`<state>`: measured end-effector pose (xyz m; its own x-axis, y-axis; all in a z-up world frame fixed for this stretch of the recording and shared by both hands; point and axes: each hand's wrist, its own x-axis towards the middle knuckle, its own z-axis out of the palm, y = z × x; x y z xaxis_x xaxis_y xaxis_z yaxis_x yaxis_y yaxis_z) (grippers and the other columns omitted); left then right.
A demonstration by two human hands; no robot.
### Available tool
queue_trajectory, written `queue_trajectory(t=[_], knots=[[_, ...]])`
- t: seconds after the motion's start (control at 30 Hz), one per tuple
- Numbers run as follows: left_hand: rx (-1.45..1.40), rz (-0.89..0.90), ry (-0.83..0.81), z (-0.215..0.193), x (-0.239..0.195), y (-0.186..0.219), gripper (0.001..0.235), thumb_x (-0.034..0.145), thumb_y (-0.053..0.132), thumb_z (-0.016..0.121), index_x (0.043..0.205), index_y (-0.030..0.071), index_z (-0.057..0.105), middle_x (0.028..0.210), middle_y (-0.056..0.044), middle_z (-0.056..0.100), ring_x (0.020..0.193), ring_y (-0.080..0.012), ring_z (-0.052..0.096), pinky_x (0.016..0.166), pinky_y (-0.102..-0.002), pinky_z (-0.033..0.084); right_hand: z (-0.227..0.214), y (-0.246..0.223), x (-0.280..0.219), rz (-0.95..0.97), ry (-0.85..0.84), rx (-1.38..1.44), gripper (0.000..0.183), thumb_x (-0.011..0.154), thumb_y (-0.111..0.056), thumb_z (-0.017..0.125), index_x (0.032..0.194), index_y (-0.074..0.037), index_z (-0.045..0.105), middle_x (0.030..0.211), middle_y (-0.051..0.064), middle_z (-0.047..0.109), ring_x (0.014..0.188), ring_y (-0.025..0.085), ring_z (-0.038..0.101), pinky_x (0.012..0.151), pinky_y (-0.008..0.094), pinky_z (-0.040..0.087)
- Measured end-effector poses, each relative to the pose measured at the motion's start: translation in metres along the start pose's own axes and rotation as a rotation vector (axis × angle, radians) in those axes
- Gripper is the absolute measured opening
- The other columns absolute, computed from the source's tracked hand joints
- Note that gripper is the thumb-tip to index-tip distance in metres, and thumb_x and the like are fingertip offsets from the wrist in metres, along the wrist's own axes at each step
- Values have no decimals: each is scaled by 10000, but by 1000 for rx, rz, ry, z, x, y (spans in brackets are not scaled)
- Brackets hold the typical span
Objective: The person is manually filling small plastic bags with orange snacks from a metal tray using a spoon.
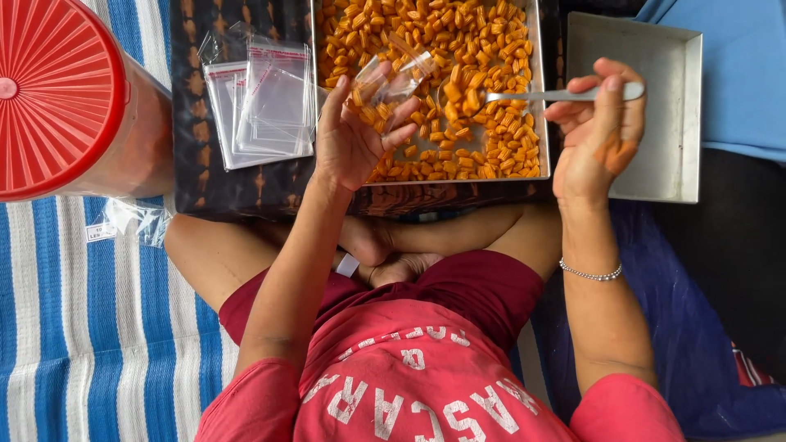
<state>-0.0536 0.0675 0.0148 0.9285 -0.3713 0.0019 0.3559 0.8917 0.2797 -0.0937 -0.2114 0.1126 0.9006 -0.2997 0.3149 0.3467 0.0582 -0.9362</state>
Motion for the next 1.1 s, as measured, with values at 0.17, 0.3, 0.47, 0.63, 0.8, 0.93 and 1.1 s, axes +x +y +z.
queue_trajectory(t=[0.17, 0.3, 0.47, 0.63, 0.8, 0.93, 1.1], knots=[[25, -38, -25, 6, -3, -1, 626, 1020, 418, 545, 1506, 26, 495, 1379, -215, 628, 1131, -356, 708, 877, -453, 653, 18, -10, 19, -103, -37, 23, 261, 1116, -308, 541, 1289, -122, 598, 1080, 79, 625, 785, 161, 627, 783, 269, 585], [33, -62, -51, 10, -4, -1, 624, 1038, 434, 510, 1524, 41, 490, 1420, -215, 621, 1097, -328, 724, 864, -437, 652, 36, -2, 26, -177, -122, 34, 252, 1137, -290, 505, 1305, -113, 567, 1105, 86, 644, 827, 184, 654, 792, 280, 565], [-43, -54, 17, 11, 3, -7, 632, 988, 389, 595, 1484, 17, 469, 1342, -237, 608, 1115, -398, 694, 836, -465, 659, 53, -7, 22, -250, -226, -78, 281, 1159, -302, 439, 1322, -81, 496, 1149, 96, 602, 889, 188, 647, 883, 295, 582], [-106, -60, 21, 10, 8, -10, 619, 989, 370, 605, 1480, 13, 485, 1333, -216, 630, 1167, -438, 672, 835, -478, 662, 53, -14, 23, -347, -256, -184, 256, 1174, -271, 416, 1313, -68, 486, 1152, 111, 605, 915, 208, 661, 906, 304, 579], [-113, -90, 24, 8, 15, -13, 693, 958, 390, 627, 1491, 1, 414, 1361, -304, 580, 1135, -435, 680, 803, -465, 675, 54, -10, 23, -371, -334, -194, 244, 1177, -247, 393, 1304, -59, 483, 1119, 106, 578, 929, 177, 594, 873, 302, 580], [-83, -114, 29, 8, 14, -14, 697, 935, 405, 660, 1469, 25, 424, 1365, -282, 576, 1169, -454, 662, 818, -476, 664, 60, -17, 16, -373, -434, -273, 232, 1175, -176, 395, 1301, -4, 487, 1096, 130, 609, 878, 211, 626, 852, 305, 574], [-73, -71, -6, 14, 12, -13, 694, 951, 354, 657, 1506, 23, 405, 1452, -266, 541, 1314, -485, 573, 949, -500, 615, 62, -27, 17, -427, -421, -320, 231, 1184, -206, 409, 1313, -31, 486, 1103, 131, 611, 891, 218, 651, 868, 308, 582]])
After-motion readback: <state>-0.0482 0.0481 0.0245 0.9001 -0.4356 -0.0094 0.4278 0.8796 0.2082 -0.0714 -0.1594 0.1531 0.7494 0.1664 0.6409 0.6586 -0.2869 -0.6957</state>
